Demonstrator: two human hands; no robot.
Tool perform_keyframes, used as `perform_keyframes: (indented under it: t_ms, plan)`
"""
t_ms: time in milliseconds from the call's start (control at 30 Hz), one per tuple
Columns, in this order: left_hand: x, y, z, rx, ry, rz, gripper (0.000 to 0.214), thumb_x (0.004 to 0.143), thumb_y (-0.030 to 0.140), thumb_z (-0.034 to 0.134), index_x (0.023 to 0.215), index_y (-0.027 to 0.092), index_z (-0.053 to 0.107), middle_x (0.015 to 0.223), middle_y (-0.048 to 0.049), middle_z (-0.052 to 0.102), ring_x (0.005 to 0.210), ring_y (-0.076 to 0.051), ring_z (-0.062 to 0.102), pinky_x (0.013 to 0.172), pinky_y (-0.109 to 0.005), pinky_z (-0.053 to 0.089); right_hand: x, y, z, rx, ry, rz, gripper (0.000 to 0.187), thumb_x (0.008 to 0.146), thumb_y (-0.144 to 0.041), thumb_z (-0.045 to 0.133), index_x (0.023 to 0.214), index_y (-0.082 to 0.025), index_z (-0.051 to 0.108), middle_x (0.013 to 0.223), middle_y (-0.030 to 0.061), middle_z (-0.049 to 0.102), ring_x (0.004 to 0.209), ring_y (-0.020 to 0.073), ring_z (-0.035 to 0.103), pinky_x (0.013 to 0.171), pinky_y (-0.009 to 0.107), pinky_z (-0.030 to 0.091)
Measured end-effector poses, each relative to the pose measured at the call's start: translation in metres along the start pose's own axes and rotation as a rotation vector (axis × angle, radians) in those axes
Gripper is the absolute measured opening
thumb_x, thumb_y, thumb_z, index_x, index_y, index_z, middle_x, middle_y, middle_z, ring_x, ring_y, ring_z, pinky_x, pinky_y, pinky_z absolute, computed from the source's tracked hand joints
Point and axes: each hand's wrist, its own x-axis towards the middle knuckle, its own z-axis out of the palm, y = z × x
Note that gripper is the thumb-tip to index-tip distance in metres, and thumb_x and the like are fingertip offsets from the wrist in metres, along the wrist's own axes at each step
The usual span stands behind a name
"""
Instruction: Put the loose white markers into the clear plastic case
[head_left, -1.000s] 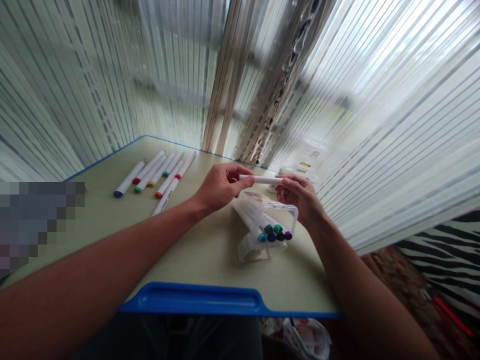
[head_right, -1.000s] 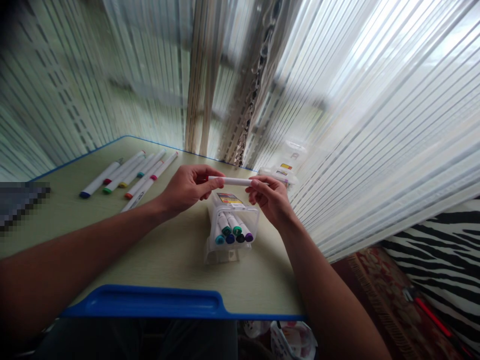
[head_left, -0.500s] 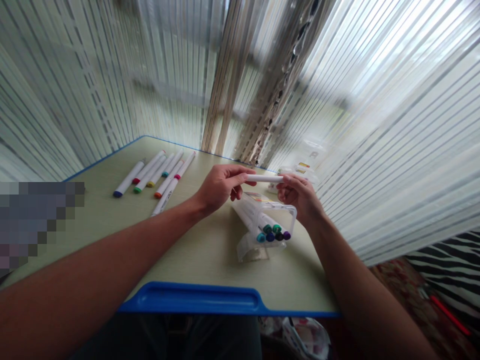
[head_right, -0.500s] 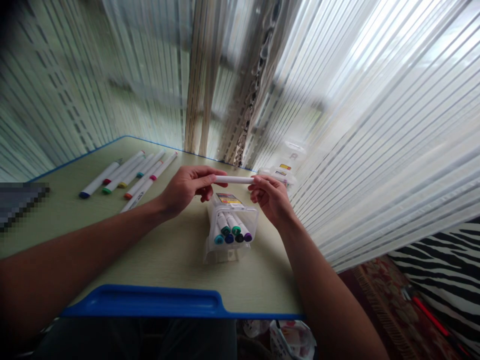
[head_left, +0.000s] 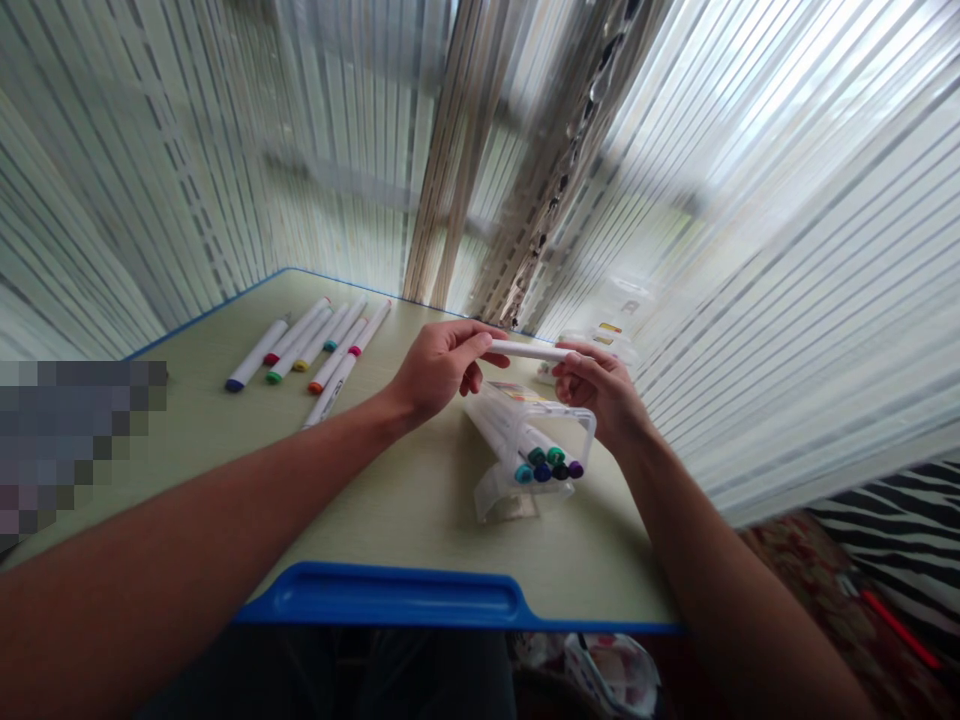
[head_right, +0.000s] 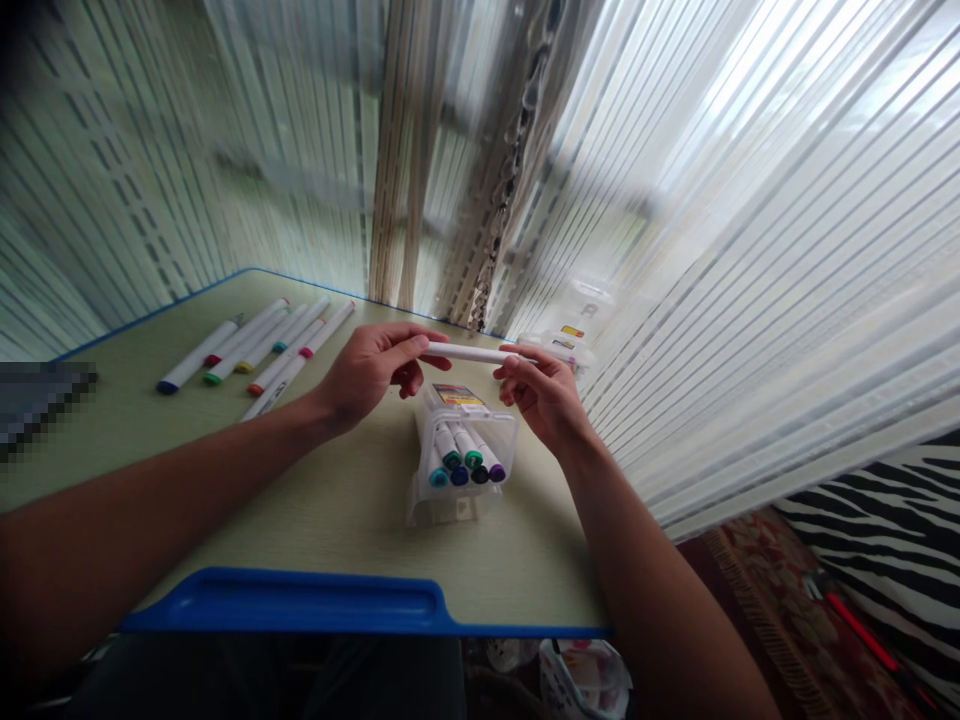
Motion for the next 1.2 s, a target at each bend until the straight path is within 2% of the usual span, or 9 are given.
perform_keyframes:
  t_ms: [300,700,1067,1200]
  plan:
    - [0.0001,-0.0051,-0.0014,0.141,-0.019,0.128,0.023,0.086,0.025,0.070,0.100,0.008,0.077,0.070,-0.0055,0.072,0.044,-0.005,0.050,0.041,-0.017,0.039,-0.0013,-0.0002,0.0046,-0.034,0.020,0.013,0.034,0.058,-0.039,0.094,0.080,-0.018,0.079,0.060,0.0014,0.073,0.041,0.0085,0.058,0.040,0.019,0.045]
    - [0.0006,-0.0091,-0.0040,0.222,0.063,0.217,0.030,0.073,0.033,0.084,0.093,0.011,0.081,0.069,-0.0054,0.074,0.045,-0.006,0.052,0.042,-0.018,0.041,-0.0012,0.0017,0.0045,-0.056,0.050,0.003,0.036,0.059,-0.045,0.092,0.077,-0.018,0.075,0.061,0.0016,0.073,0.042,0.0086,0.057,0.039,0.020,0.045]
    - [-0.0010,-0.0017,0.0007,0.156,0.076,0.146,0.015,0.082,0.024,0.072,0.085,0.010,0.078,0.059,-0.0017,0.066,0.043,-0.008,0.053,0.041,-0.019,0.043,0.0004,0.0033,0.0005,-0.081,0.040,-0.002,0.031,0.067,-0.042,0.087,0.077,-0.016,0.073,0.065,0.0033,0.073,0.043,0.0096,0.058,0.038,0.021,0.046]
    - [0.0000,-0.0026,0.0000,0.163,0.066,0.132,0.017,0.084,0.025,0.070,0.085,0.010,0.077,0.065,-0.0037,0.070,0.042,-0.007,0.052,0.041,-0.018,0.041,-0.0005,0.0014,0.0022,-0.062,0.053,0.017,0.025,0.066,-0.037,0.085,0.077,-0.017,0.074,0.063,0.0025,0.073,0.043,0.0103,0.060,0.039,0.021,0.046]
